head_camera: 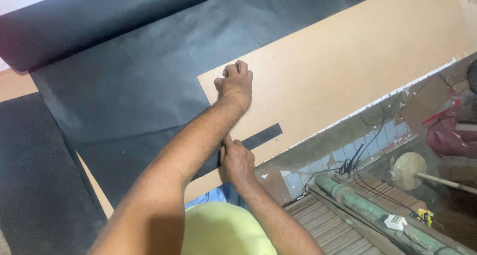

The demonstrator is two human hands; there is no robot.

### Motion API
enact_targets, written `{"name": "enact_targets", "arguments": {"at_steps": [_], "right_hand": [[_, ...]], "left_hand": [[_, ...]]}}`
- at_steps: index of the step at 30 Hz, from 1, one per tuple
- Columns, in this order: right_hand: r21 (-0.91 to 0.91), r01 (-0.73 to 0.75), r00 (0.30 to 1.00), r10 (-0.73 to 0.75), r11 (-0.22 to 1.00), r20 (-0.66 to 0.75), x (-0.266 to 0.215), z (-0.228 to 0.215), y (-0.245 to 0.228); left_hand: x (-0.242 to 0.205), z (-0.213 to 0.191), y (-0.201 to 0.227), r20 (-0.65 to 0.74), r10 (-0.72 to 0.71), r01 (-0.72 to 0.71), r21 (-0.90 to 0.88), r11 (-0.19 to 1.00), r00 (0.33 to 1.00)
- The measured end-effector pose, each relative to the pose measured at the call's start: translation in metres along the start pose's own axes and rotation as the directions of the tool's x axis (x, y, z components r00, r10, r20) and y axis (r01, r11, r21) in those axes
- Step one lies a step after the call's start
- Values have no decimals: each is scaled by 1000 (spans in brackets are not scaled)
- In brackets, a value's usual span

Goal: The person uses a utility knife to cut a black sheet of material along the edges of a rectangular cardboard template placed on a workbench. The person repeatedly repositions the template and cuts the material, then removes the cut pieces.

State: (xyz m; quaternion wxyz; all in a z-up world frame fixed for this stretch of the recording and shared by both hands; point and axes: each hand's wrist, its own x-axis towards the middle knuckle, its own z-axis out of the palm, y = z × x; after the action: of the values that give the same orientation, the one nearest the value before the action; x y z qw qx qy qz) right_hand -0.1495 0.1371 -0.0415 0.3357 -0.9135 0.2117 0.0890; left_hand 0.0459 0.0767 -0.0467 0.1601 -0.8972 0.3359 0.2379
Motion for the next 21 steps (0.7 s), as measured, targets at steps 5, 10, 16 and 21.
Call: {"name": "enact_targets", "arguments": {"at_steps": [5,10,16,21], "right_hand": [[40,-2,1000,3,999,-26,-58,-21,17],[36,-10,999,11,999,-39,-83,-19,31],[203,15,995,6,979,-103,-89,-24,46],[430,-126,951,232,894,-205,-85,-43,62]], "left_hand": [[-14,-22,-4,99,34,-34,-1,999,994],[-20,-27,-7,82,43,-43,-11,999,996],[-42,-30,-19,-53,129,-131,-31,991,990],[-77,-30,-24,-1,342,-341,59,938,940]]}}
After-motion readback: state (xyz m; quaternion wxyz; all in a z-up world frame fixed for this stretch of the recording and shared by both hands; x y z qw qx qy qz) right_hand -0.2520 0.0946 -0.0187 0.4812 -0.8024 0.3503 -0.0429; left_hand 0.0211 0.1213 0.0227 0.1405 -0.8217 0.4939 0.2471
